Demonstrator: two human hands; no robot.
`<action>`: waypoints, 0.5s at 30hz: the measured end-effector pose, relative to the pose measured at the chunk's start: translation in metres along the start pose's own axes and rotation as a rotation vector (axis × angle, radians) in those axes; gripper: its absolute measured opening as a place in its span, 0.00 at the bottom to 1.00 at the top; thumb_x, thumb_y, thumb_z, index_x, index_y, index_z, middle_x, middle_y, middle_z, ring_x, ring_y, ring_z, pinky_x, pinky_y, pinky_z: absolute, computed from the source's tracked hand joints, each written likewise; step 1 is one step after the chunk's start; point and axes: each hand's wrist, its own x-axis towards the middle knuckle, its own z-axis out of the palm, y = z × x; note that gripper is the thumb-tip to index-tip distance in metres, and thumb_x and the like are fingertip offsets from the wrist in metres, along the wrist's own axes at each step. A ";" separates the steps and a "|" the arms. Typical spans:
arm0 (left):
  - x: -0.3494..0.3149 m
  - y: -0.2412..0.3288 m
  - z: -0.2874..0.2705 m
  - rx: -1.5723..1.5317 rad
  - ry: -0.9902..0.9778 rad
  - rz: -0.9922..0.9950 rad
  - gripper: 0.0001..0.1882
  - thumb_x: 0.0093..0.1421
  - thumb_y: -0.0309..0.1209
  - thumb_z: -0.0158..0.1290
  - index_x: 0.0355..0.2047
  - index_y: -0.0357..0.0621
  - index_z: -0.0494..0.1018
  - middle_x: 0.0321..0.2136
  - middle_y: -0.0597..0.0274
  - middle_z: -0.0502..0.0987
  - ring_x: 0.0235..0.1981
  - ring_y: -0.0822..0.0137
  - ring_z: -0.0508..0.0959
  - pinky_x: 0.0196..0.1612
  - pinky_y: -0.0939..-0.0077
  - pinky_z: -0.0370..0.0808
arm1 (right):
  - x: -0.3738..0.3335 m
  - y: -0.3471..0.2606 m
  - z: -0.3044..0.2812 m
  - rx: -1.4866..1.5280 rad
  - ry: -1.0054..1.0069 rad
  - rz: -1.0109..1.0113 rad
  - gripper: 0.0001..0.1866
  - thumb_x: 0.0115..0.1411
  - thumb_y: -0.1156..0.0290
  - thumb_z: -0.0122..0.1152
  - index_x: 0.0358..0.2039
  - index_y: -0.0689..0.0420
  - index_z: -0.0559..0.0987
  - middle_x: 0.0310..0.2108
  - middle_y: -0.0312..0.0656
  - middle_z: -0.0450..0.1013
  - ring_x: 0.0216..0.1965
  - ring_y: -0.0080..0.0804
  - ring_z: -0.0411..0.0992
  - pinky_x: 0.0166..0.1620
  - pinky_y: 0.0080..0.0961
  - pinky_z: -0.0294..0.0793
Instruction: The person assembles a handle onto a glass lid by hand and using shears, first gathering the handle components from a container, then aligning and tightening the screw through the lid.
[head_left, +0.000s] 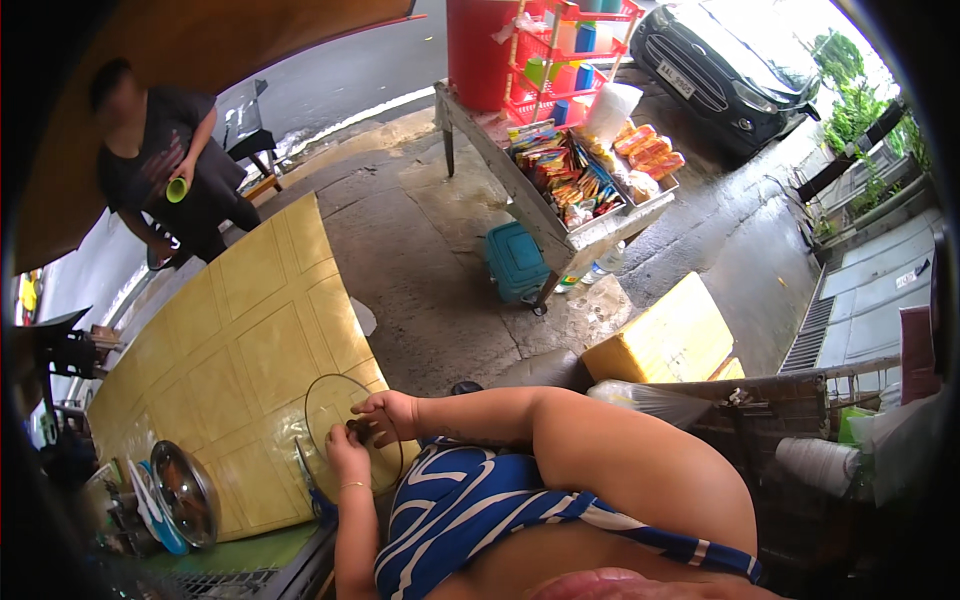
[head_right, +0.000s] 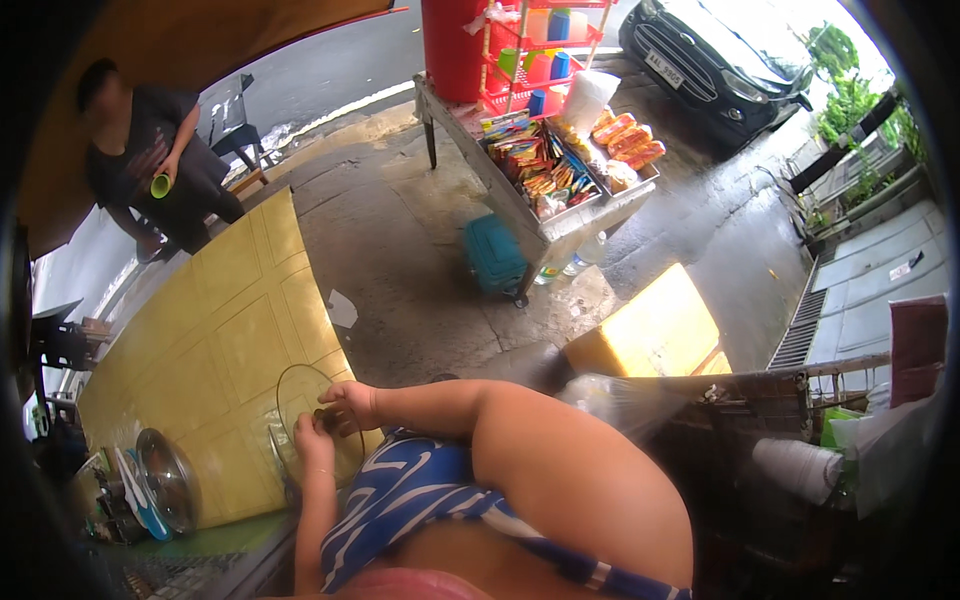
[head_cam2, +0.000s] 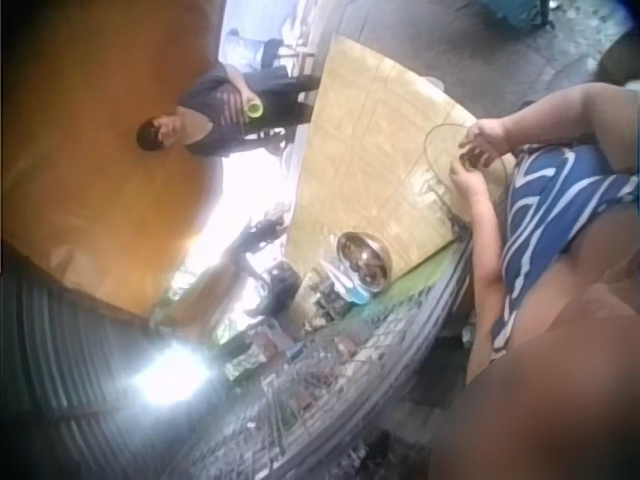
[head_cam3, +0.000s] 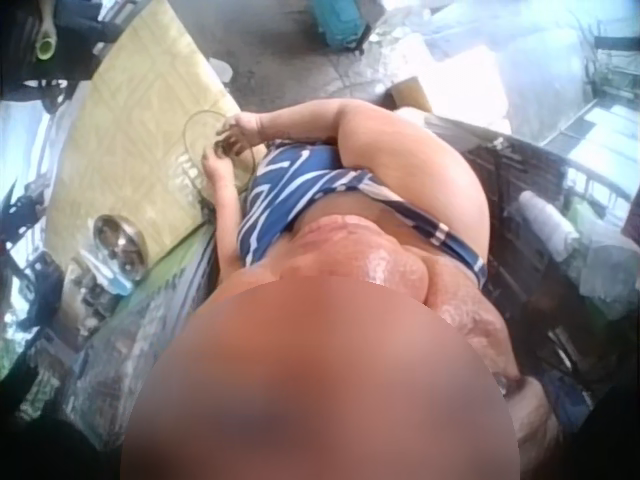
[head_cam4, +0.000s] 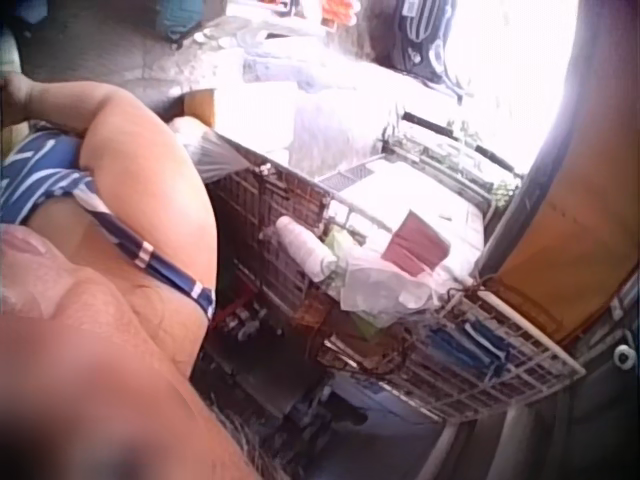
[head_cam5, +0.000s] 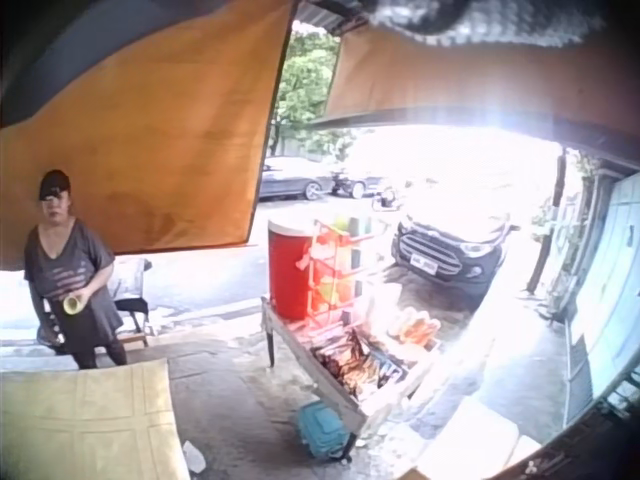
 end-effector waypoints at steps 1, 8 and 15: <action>0.000 -0.001 0.003 0.027 -0.008 -0.035 0.06 0.61 0.26 0.54 0.34 0.37 0.70 0.33 0.41 0.76 0.36 0.37 0.75 0.39 0.46 0.71 | 0.001 0.002 -0.001 -0.010 -0.026 -0.003 0.35 0.62 0.57 0.48 0.70 0.47 0.60 0.69 0.42 0.59 0.65 0.42 0.60 0.63 0.56 0.57; 0.012 0.000 0.007 0.160 -0.106 -0.309 0.18 0.66 0.41 0.48 0.33 0.39 0.79 0.31 0.37 0.80 0.35 0.34 0.79 0.40 0.42 0.75 | -0.005 -0.004 0.001 -0.042 -0.082 -0.017 0.38 0.59 0.56 0.44 0.71 0.51 0.58 0.71 0.52 0.56 0.69 0.54 0.54 0.69 0.59 0.50; 0.000 -0.011 0.002 0.040 0.013 -0.026 0.10 0.61 0.34 0.57 0.35 0.41 0.71 0.34 0.43 0.78 0.34 0.39 0.78 0.35 0.46 0.75 | -0.009 -0.002 0.003 -0.024 -0.098 -0.080 0.38 0.61 0.59 0.42 0.70 0.59 0.54 0.64 0.58 0.62 0.64 0.56 0.61 0.66 0.54 0.58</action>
